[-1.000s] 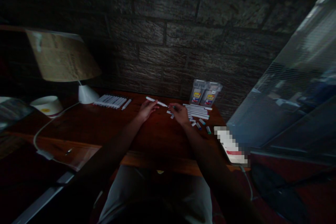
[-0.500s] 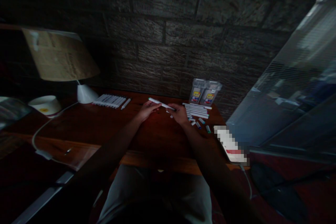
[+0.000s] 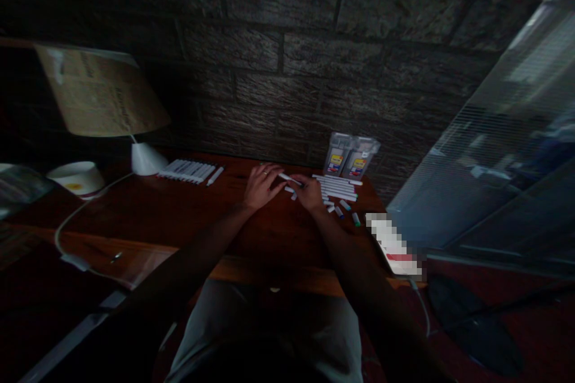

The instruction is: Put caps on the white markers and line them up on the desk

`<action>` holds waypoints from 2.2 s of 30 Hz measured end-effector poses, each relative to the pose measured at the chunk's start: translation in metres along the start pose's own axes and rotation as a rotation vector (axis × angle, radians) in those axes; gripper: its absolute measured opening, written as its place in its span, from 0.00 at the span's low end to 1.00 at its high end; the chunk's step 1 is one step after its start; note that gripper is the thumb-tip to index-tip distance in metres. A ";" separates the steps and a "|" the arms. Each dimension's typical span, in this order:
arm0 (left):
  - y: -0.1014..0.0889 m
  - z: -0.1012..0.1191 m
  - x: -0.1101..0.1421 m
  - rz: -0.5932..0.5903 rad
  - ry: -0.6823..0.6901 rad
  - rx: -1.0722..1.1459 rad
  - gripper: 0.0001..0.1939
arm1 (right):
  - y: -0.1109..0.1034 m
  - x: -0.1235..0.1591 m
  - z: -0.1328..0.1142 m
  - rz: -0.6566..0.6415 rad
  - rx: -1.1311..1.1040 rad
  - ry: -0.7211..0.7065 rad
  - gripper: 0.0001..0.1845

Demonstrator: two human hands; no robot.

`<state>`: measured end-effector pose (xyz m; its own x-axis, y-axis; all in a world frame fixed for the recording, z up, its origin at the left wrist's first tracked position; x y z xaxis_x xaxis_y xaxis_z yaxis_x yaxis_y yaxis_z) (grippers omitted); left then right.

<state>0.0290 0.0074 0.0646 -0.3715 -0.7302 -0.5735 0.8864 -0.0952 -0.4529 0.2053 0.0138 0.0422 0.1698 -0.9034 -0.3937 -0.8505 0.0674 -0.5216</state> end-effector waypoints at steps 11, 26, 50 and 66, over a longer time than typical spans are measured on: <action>0.013 -0.022 -0.005 -0.170 0.043 -0.243 0.12 | 0.008 0.001 -0.002 -0.045 -0.033 -0.005 0.09; 0.017 -0.026 0.002 -0.212 0.003 -0.524 0.08 | 0.018 -0.007 0.022 -0.060 -0.307 0.058 0.15; 0.022 -0.030 0.004 -0.263 -0.034 -0.585 0.17 | 0.006 -0.003 0.011 0.033 -0.073 -0.001 0.12; 0.014 -0.024 0.004 -0.167 -0.005 -0.584 0.13 | 0.007 -0.001 0.008 -0.015 -0.002 0.060 0.12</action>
<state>0.0338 0.0191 0.0397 -0.4900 -0.7409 -0.4593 0.5175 0.1768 -0.8372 0.2036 0.0182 0.0332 0.1528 -0.9281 -0.3395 -0.8490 0.0525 -0.5257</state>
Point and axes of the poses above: each hand's wrist, its own x-axis away from the middle knuckle, its own y-axis out of the palm, z = x × y, the point moved 6 cm from there along -x, towards the middle knuckle, and after that the axes turned 12 degrees about -z, right-handed, at the moved point
